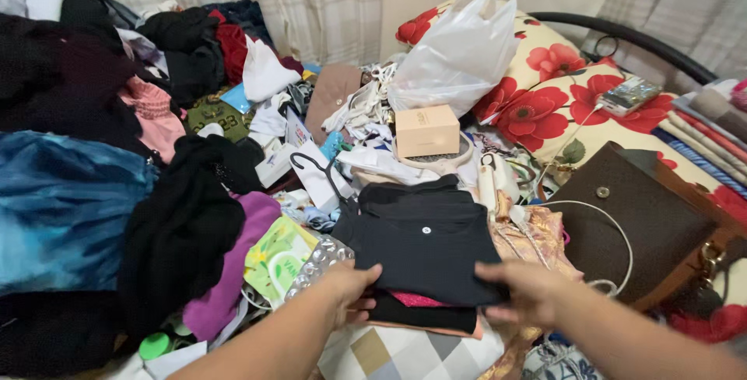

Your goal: The person folds several garments from a large pile on a bed. They handle a peach-colored t-shirt, a black top, and dark blue pants, folding each item and placing it on a separate stack. The person works by hand without tools.

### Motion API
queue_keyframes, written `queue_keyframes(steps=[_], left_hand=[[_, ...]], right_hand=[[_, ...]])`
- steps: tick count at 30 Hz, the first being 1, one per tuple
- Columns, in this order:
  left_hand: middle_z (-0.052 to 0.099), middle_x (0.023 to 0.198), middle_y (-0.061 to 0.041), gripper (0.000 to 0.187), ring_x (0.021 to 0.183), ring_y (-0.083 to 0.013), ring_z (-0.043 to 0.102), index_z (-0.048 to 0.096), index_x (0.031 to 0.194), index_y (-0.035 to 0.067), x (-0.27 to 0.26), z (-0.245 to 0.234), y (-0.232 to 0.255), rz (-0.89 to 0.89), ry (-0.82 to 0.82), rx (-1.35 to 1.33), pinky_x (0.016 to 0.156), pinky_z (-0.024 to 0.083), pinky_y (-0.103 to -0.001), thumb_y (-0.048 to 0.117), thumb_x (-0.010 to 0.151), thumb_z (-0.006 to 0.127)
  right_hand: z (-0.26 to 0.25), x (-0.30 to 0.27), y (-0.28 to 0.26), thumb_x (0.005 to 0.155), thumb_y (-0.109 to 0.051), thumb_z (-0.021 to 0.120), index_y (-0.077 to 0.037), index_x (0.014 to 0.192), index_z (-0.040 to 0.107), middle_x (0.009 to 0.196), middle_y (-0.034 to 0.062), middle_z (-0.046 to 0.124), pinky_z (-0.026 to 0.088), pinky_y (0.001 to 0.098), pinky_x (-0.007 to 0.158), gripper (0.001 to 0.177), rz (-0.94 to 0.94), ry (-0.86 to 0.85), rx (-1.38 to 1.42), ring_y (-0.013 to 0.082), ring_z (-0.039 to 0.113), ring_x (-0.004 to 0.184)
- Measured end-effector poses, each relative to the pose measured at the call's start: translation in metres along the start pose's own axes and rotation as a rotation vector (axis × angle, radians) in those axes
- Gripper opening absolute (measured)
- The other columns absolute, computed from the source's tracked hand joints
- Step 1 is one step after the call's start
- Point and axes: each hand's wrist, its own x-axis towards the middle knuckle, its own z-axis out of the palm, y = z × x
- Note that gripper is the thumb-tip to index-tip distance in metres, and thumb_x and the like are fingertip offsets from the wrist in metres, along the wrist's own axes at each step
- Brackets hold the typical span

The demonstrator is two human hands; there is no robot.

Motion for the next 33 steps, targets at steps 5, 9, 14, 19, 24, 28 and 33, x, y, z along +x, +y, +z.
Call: queue_keyframes(steps=[5, 9, 14, 19, 24, 28, 33], left_hand=[[0.068, 0.098, 0.001, 0.039, 0.078, -0.0128, 0.061, 0.065, 0.124, 0.018, 0.010, -0.005, 0.000, 0.165, -0.077, -0.059, 0.067, 0.054, -0.029, 0.041, 0.093, 0.073], [0.071, 0.119, -0.005, 0.043, 0.093, -0.0183, 0.068, 0.061, 0.131, 0.018, -0.009, -0.017, 0.007, 0.180, -0.113, -0.284, 0.076, 0.060, -0.033, 0.036, 0.093, 0.070], [0.071, 0.128, -0.017, 0.054, 0.110, -0.0364, 0.074, 0.059, 0.134, 0.015, -0.008, -0.012, -0.006, 0.070, -0.201, -0.367, 0.084, 0.067, -0.047, 0.039, 0.086, 0.070], [0.068, 0.128, -0.011, 0.054, 0.109, -0.0311, 0.069, 0.056, 0.134, 0.018, -0.016, -0.003, 0.048, 0.177, -0.229, -0.253, 0.082, 0.060, -0.054, 0.044, 0.088, 0.066], [0.064, 0.135, -0.010, 0.063, 0.123, -0.0259, 0.065, 0.055, 0.138, 0.011, -0.032, -0.016, 0.097, 0.672, -0.576, -0.448, 0.099, 0.062, -0.047, 0.045, 0.089, 0.074], [0.070, 0.128, -0.002, 0.065, 0.113, -0.0207, 0.067, 0.057, 0.135, 0.022, -0.033, -0.028, 0.065, 0.371, -0.227, -0.117, 0.083, 0.059, -0.042, 0.058, 0.083, 0.065], [0.068, 0.120, -0.013, 0.058, 0.098, -0.0256, 0.069, 0.054, 0.130, 0.019, -0.018, -0.020, 0.003, -0.028, -0.015, 0.016, 0.077, 0.060, -0.041, 0.050, 0.086, 0.075]], right_hand=[[-0.004, 0.031, 0.013, 0.093, 0.000, 0.064, -0.016, 0.134, 0.055, 0.113, 0.0103, 0.064, 0.053, 0.0338, 0.068, 0.045, -0.079, 0.073, 0.122, 0.0213, 0.065, 0.092], [-0.007, 0.032, 0.014, 0.091, 0.001, 0.063, -0.009, 0.134, 0.054, 0.110, 0.0142, 0.065, 0.052, 0.0330, 0.066, 0.044, -0.180, -0.006, 0.197, 0.0203, 0.064, 0.086], [0.006, 0.029, 0.022, 0.093, -0.005, 0.067, -0.011, 0.132, 0.052, 0.108, 0.0128, 0.066, 0.058, 0.0352, 0.075, 0.042, -0.143, 0.104, 0.147, 0.0213, 0.068, 0.090], [-0.010, 0.043, -0.006, 0.091, -0.023, 0.078, -0.003, 0.122, 0.059, 0.106, 0.0109, 0.060, 0.054, 0.0281, 0.074, 0.041, 0.014, -0.160, 0.277, 0.0195, 0.059, 0.085], [-0.016, -0.006, -0.049, 0.093, -0.021, 0.062, -0.011, 0.123, 0.062, 0.115, 0.0045, 0.069, 0.063, 0.0276, 0.076, 0.032, -0.597, -0.142, 0.480, 0.0134, 0.071, 0.096], [-0.020, 0.007, -0.029, 0.100, -0.028, 0.058, 0.005, 0.120, 0.065, 0.110, 0.0150, 0.074, 0.060, 0.0331, 0.065, 0.039, -0.484, -0.080, 0.233, 0.0209, 0.072, 0.084], [-0.013, 0.042, 0.046, 0.096, -0.018, 0.068, -0.009, 0.126, 0.063, 0.096, 0.0284, 0.077, 0.056, 0.0363, 0.058, 0.031, -0.304, 0.073, -0.143, 0.0266, 0.068, 0.068]])
